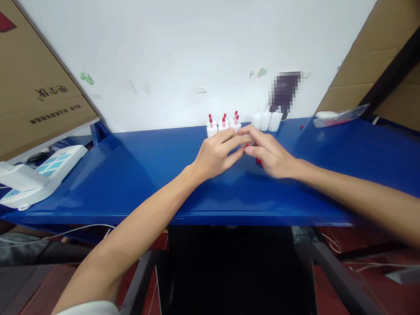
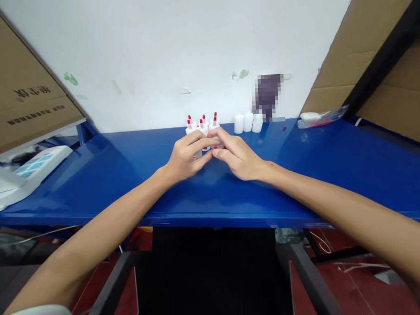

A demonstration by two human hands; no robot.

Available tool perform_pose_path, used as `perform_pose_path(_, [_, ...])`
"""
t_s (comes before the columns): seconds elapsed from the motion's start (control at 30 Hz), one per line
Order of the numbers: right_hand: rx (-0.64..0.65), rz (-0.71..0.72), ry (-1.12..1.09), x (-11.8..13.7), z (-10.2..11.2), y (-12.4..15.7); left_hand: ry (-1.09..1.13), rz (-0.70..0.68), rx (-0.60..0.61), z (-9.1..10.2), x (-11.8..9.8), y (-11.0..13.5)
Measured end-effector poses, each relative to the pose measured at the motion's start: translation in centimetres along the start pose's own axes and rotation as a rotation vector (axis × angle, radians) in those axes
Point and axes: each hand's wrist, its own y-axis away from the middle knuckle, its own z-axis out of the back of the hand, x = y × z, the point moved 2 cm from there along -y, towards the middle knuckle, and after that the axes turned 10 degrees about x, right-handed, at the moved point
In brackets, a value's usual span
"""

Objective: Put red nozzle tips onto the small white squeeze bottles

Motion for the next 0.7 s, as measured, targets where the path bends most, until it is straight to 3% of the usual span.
perform_pose_path(0.23, [-0.036,-0.086,-0.331,-1.6,-1.2,-0.2,-0.012,0.082,0.063,-0.3,0.2,0.2])
perform_pose_path(0.33, [-0.108,-0.103,-0.428,-2.0,-1.3,-0.4,-0.008,0.081,0.067,-0.4,0.3,0.3])
perform_pose_path(0.47, [-0.193,-0.111,-0.433,-2.6,-0.8,-0.3,0.016,0.098,0.056,-0.9,0.5,0.5])
perform_pose_path(0.7, [0.028,-0.107,-0.229,-1.5,-0.8,0.0,0.083,0.134,-0.030,-0.3,0.9,0.2])
